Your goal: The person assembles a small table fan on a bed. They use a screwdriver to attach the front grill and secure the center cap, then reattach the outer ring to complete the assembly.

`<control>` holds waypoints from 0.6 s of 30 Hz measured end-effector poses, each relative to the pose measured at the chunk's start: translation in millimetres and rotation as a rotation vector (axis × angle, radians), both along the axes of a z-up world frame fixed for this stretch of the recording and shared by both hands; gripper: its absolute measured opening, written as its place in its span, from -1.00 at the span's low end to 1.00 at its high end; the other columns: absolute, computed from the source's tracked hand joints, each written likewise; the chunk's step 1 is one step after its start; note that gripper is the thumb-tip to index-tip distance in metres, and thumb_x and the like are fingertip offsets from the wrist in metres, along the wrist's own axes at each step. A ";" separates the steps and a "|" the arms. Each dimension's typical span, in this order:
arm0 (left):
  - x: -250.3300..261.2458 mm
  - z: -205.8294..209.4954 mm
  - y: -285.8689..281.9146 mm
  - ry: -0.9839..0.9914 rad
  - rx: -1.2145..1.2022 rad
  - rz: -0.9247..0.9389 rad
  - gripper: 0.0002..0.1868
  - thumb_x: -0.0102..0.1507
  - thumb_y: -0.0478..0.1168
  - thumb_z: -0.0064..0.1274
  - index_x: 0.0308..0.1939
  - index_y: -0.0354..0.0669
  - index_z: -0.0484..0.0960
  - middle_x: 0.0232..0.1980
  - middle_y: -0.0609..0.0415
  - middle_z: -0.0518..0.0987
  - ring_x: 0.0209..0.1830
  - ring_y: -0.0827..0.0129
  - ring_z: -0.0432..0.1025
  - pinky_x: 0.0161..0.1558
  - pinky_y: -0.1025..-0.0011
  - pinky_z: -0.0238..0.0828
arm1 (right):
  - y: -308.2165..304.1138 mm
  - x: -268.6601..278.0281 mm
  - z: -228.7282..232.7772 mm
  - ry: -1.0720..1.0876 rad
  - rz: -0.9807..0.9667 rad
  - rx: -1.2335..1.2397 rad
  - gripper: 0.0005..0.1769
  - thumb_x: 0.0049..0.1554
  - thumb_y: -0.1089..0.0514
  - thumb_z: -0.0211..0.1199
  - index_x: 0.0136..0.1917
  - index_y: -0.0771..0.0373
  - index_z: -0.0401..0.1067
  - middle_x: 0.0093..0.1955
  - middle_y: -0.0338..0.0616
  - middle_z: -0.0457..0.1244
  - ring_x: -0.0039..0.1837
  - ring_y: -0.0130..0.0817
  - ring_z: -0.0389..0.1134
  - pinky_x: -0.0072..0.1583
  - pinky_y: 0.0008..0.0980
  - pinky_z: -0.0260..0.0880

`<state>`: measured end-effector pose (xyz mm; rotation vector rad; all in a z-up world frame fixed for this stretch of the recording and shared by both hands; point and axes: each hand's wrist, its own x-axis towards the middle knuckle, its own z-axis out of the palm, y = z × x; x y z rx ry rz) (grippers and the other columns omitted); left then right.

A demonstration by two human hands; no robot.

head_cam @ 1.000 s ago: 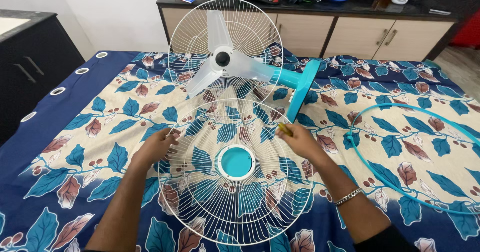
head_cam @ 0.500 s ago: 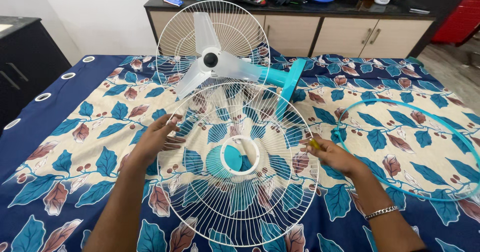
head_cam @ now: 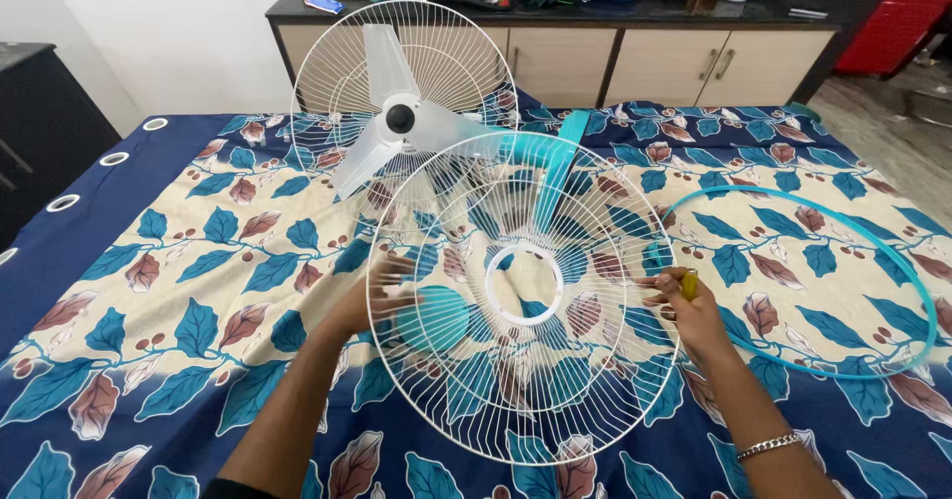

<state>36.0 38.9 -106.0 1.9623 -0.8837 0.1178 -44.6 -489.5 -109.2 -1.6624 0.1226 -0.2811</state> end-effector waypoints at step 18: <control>2.1 12.1 57.6 0.623 -0.271 0.660 -0.36 0.20 -0.10 0.25 0.32 -0.23 0.46 0.07 -0.15 0.65 -0.12 0.17 0.62 -0.15 0.21 0.61 | 14.9 -9.1 54.6 -0.085 -0.067 0.117 -0.64 0.32 -0.18 0.12 0.14 0.12 0.30 0.14 -0.11 0.41 -0.02 -0.44 0.39 -0.03 -0.41 0.29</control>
